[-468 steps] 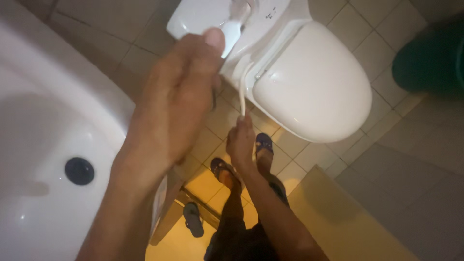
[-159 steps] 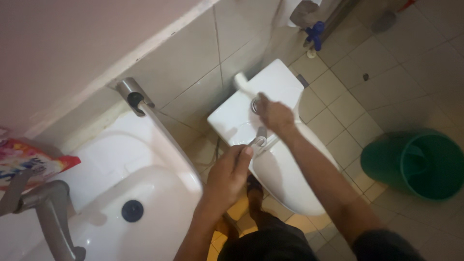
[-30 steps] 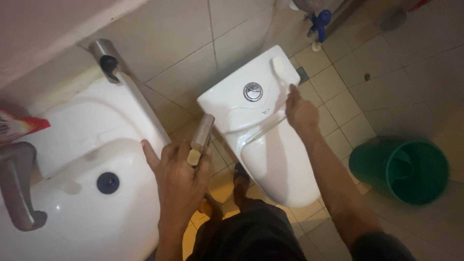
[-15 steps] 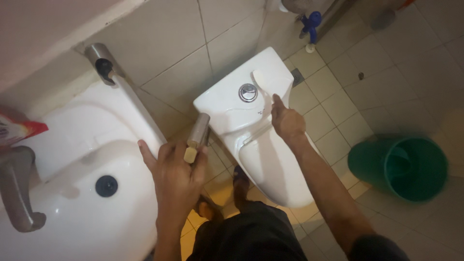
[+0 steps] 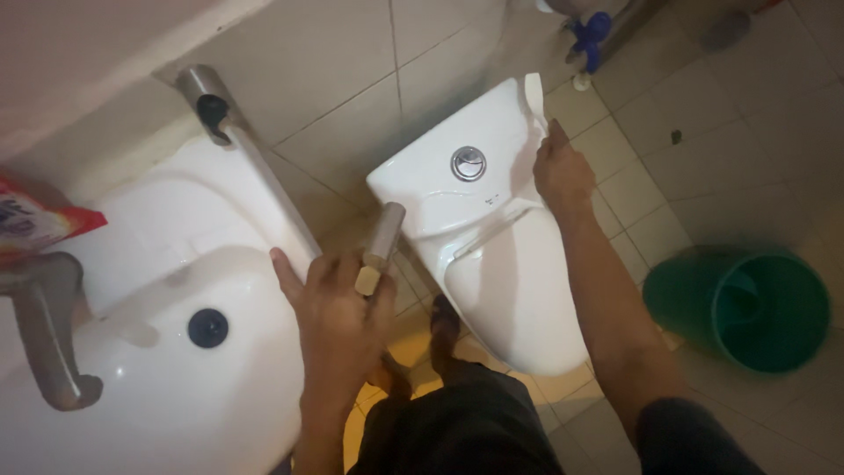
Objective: The person cleans a toilet by spraying water from a handheld bidet sprayer and scrubbing the exterior surfaces with a toilet brush. They repeatedly rinse the brush and continue scrubbing the tank and bowl while wearing flip-flops.
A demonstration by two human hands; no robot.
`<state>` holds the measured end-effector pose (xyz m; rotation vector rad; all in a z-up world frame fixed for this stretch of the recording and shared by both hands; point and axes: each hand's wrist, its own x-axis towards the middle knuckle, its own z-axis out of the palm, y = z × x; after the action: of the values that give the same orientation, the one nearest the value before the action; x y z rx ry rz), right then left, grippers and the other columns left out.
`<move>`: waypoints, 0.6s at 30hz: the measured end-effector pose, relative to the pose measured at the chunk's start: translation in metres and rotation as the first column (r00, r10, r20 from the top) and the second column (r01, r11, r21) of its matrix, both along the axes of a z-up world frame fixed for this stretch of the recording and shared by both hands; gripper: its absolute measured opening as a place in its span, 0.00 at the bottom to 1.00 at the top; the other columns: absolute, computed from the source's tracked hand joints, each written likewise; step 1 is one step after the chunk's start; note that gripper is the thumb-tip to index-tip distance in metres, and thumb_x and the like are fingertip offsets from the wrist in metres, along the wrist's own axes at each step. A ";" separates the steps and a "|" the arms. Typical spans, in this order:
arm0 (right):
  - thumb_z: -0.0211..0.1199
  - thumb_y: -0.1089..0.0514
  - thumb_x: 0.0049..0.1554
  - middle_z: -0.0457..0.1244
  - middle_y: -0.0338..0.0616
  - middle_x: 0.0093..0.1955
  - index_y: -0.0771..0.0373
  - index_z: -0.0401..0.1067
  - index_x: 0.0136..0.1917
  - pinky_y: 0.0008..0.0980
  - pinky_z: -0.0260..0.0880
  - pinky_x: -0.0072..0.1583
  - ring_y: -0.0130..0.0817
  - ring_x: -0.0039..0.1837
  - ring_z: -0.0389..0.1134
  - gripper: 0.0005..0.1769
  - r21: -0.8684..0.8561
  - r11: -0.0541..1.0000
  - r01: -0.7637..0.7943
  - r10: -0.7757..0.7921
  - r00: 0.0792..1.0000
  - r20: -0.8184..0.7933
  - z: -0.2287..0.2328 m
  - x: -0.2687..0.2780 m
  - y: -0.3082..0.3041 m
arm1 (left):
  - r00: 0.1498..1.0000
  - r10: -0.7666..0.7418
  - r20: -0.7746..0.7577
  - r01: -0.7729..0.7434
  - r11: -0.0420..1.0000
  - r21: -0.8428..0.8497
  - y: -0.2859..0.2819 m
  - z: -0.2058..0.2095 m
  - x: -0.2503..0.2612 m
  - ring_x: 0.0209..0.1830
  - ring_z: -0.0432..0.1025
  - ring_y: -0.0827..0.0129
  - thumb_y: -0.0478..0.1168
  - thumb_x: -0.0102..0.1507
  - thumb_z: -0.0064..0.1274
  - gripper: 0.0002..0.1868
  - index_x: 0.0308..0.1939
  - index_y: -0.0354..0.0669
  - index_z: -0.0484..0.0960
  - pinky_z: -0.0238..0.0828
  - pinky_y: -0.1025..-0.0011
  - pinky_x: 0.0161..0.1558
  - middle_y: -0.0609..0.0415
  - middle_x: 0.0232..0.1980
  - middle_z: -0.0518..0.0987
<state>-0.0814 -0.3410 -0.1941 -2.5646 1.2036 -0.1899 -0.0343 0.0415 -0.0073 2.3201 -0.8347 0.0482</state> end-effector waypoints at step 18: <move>0.46 0.45 0.68 0.70 0.62 0.39 0.44 0.55 0.79 0.60 0.71 0.50 0.63 0.44 0.72 0.27 0.236 0.939 -0.252 0.272 0.961 -0.056 -0.003 0.050 0.185 | 0.995 -0.015 0.097 0.016 1.000 -0.016 -0.001 0.001 0.001 0.48 0.72 0.54 0.45 0.66 0.54 0.12 0.40 0.38 0.82 0.34 0.30 0.74 0.51 0.41 0.80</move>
<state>-0.0318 -0.1561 -0.1970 -2.5177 0.8409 0.1154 -0.0338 0.0404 -0.0062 2.3103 -0.8971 0.1617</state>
